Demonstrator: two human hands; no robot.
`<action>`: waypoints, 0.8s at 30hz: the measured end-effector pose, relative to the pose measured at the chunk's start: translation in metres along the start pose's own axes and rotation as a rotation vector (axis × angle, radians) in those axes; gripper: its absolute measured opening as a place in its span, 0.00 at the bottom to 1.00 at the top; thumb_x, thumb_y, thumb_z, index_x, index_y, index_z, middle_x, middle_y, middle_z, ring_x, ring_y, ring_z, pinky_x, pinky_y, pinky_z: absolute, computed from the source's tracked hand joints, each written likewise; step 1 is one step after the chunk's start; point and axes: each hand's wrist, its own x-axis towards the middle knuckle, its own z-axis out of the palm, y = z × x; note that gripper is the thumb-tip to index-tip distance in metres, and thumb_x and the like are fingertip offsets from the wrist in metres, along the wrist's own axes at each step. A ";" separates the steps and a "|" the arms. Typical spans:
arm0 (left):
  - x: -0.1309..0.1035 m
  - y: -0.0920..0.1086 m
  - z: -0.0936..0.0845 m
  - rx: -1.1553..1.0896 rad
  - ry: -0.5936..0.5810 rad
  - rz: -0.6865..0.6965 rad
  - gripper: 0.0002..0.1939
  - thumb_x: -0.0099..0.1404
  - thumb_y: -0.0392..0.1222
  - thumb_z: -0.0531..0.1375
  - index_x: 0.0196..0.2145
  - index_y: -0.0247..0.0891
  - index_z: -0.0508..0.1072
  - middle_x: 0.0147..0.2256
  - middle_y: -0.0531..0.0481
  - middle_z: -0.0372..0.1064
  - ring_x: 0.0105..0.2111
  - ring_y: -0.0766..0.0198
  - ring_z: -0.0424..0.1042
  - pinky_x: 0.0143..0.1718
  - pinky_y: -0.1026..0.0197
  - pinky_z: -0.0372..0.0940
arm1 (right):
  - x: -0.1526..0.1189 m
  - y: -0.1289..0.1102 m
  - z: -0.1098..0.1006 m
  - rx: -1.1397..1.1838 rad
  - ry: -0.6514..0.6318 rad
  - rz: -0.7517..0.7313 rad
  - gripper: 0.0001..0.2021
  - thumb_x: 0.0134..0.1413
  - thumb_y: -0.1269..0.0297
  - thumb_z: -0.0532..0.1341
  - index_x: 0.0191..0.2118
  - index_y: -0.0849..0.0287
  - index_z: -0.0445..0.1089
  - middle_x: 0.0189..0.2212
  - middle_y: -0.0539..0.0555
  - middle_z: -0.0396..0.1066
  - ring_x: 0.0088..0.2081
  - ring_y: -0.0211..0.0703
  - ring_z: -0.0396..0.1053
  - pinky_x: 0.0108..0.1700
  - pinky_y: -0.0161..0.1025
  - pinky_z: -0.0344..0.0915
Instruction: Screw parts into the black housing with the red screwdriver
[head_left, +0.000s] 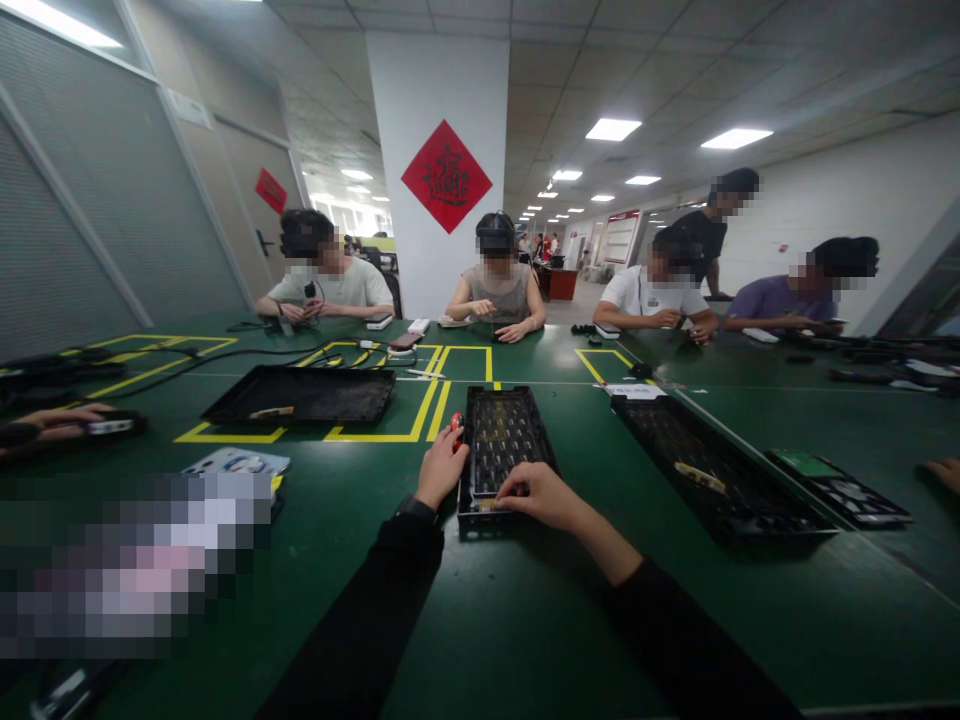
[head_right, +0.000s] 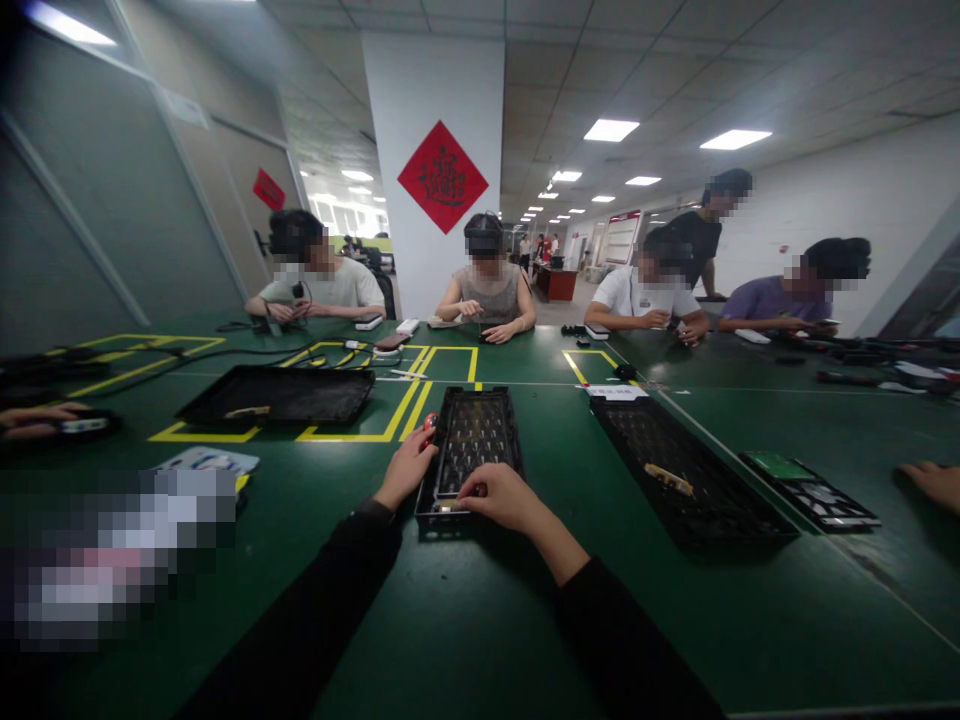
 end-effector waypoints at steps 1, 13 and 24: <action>0.000 0.000 0.000 0.001 0.001 0.000 0.21 0.60 0.42 0.50 0.51 0.40 0.65 0.56 0.46 0.57 0.54 0.57 0.58 0.55 0.55 0.53 | 0.000 0.000 0.001 0.001 -0.005 0.006 0.09 0.48 0.59 0.62 0.31 0.59 0.75 0.27 0.51 0.72 0.29 0.36 0.65 0.32 0.33 0.58; 0.000 0.000 0.000 0.004 0.004 0.005 0.21 0.60 0.42 0.50 0.51 0.40 0.65 0.56 0.46 0.57 0.54 0.58 0.59 0.55 0.56 0.53 | 0.000 0.002 0.002 0.015 -0.017 0.032 0.10 0.48 0.60 0.62 0.32 0.60 0.75 0.27 0.51 0.72 0.28 0.36 0.65 0.31 0.32 0.59; 0.000 0.001 -0.001 0.019 -0.009 -0.002 0.21 0.61 0.41 0.50 0.52 0.40 0.65 0.56 0.46 0.56 0.54 0.58 0.59 0.55 0.56 0.53 | 0.008 -0.006 -0.010 -0.066 -0.161 0.006 0.11 0.49 0.58 0.61 0.33 0.60 0.75 0.29 0.52 0.73 0.30 0.36 0.67 0.33 0.31 0.59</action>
